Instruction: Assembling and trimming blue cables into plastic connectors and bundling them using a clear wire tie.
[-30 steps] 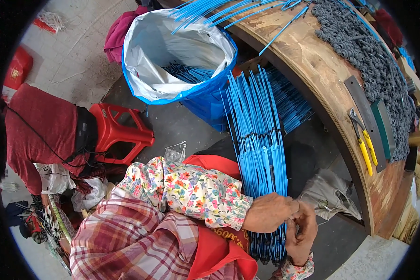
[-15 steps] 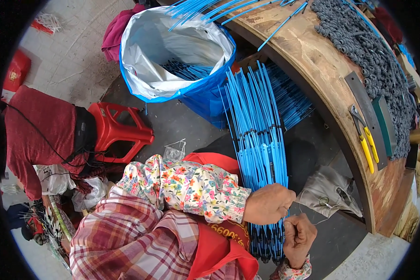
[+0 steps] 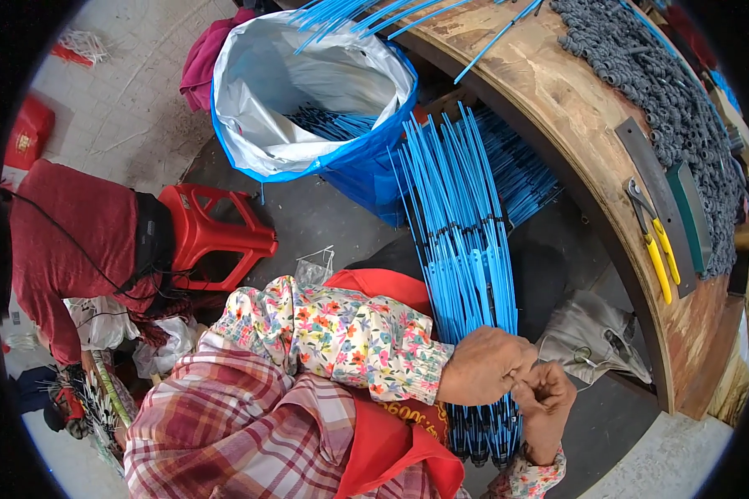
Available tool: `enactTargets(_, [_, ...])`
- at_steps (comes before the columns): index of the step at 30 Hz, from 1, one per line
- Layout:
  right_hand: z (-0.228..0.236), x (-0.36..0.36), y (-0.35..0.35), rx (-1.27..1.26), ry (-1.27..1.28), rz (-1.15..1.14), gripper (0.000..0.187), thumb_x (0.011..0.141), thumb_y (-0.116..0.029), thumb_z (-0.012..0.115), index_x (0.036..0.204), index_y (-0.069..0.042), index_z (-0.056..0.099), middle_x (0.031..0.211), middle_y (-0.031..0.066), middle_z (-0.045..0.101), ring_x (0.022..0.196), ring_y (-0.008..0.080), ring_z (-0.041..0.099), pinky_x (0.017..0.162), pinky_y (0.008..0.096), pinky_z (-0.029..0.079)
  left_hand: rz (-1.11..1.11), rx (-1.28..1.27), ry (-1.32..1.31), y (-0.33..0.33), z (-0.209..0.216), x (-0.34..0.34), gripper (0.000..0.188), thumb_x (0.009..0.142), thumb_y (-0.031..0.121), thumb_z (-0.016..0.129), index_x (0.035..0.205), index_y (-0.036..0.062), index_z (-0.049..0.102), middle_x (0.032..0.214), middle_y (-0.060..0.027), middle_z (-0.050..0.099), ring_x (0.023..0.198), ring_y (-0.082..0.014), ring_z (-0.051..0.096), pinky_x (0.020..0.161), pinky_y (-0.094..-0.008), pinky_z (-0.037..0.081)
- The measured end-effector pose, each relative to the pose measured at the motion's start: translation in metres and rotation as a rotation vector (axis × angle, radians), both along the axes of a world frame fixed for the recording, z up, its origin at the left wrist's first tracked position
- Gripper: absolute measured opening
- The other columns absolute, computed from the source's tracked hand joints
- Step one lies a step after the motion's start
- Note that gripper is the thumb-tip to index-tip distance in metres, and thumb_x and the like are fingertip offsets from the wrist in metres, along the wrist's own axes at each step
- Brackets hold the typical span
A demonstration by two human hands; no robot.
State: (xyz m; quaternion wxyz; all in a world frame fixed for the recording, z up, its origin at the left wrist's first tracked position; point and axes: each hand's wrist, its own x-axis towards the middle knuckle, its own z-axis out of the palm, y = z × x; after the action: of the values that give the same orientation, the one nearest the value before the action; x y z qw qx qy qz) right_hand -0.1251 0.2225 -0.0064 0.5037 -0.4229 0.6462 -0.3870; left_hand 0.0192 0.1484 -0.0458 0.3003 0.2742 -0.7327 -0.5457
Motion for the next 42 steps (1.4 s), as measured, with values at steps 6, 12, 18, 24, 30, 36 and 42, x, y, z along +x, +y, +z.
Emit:
enactTargets(6, [-0.005, -0.006, -0.015, 0.014, -0.185, 0.046, 0.009, 0.077, 0.002, 0.064, 0.077, 0.0, 0.056, 0.066, -0.0042, 0.052, 0.06, 0.0005, 0.041, 0.053, 0.0182, 0.031, -0.026, -0.148, 0.04, -0.002, 0.011, -0.001, 0.022, 0.061, -0.003, 0.059, 0.079, 0.0044, 0.051, 0.079, -0.0115, 0.055, 0.067, -0.0332, 0.056, 0.053, -0.0414, 0.042])
enactTargets(12, [-0.027, -0.014, -0.014, -0.11, -0.088, 0.1, 0.01, 0.074, 0.0, 0.065, 0.074, 0.0, 0.055, 0.064, -0.0048, 0.049, 0.059, 0.0005, 0.036, 0.051, 0.0196, 0.026, -0.047, -0.307, 0.058, -0.005, 0.004, -0.008, 0.033, 0.059, 0.002, 0.064, 0.089, 0.006, 0.053, 0.082, -0.0098, 0.052, 0.07, -0.031, 0.056, 0.055, -0.0395, 0.044])
enactTargets(18, [-0.024, -0.016, -0.002, -0.169, -0.007, 0.041, 0.012, 0.074, -0.001, 0.064, 0.071, -0.001, 0.053, 0.066, -0.0047, 0.047, 0.059, 0.0011, 0.033, 0.05, 0.0203, 0.023, 0.011, -0.535, 0.104, -0.006, -0.003, -0.013, 0.031, 0.062, 0.011, 0.066, 0.09, 0.0053, 0.054, 0.081, -0.0078, 0.051, 0.068, -0.0231, 0.055, 0.054, -0.0345, 0.044])
enactTargets(24, [-0.017, -0.02, 0.001, -0.077, 0.004, 0.022, 0.011, 0.078, -0.002, 0.061, 0.072, 0.0, 0.052, 0.069, -0.0033, 0.047, 0.059, 0.0018, 0.036, 0.05, 0.0198, 0.023, 0.152, -0.787, 0.053, -0.008, -0.006, -0.007, 0.015, 0.066, 0.011, 0.061, 0.077, 0.0024, 0.055, 0.077, -0.0077, 0.049, 0.062, -0.0171, 0.052, 0.049, -0.0293, 0.045])
enactTargets(30, [-0.02, -0.003, -0.013, -0.242, 0.027, 0.023, 0.01, 0.081, -0.002, 0.058, 0.075, 0.002, 0.052, 0.071, -0.0009, 0.046, 0.06, 0.0036, 0.038, 0.052, 0.0196, 0.026, 0.184, -0.83, 0.162, -0.009, -0.011, -0.005, 0.013, 0.066, 0.01, 0.06, 0.072, 0.0012, 0.053, 0.074, -0.0082, 0.048, 0.059, -0.0177, 0.051, 0.046, -0.0291, 0.044])
enactTargets(36, [-0.025, -0.017, -0.016, -0.308, 0.163, 0.159, 0.007, 0.079, -0.002, 0.059, 0.079, 0.003, 0.054, 0.074, 0.0012, 0.048, 0.063, 0.0054, 0.04, 0.053, 0.0201, 0.03, 0.122, -0.78, 0.19, -0.01, -0.011, -0.002, 0.013, 0.068, 0.01, 0.06, 0.074, 0.0021, 0.051, 0.073, -0.0078, 0.047, 0.059, -0.0179, 0.051, 0.046, -0.0293, 0.044])
enactTargets(42, [-0.016, -0.01, -0.02, -0.448, 0.337, 0.144, 0.009, 0.076, 0.0, 0.059, 0.084, 0.002, 0.057, 0.08, 0.0066, 0.054, 0.063, 0.0102, 0.046, 0.053, 0.0224, 0.034, 0.083, -0.687, 0.272, -0.012, -0.008, -0.003, 0.012, 0.069, 0.009, 0.059, 0.078, 0.0042, 0.053, 0.073, -0.0068, 0.047, 0.06, -0.0197, 0.053, 0.048, -0.0301, 0.045])
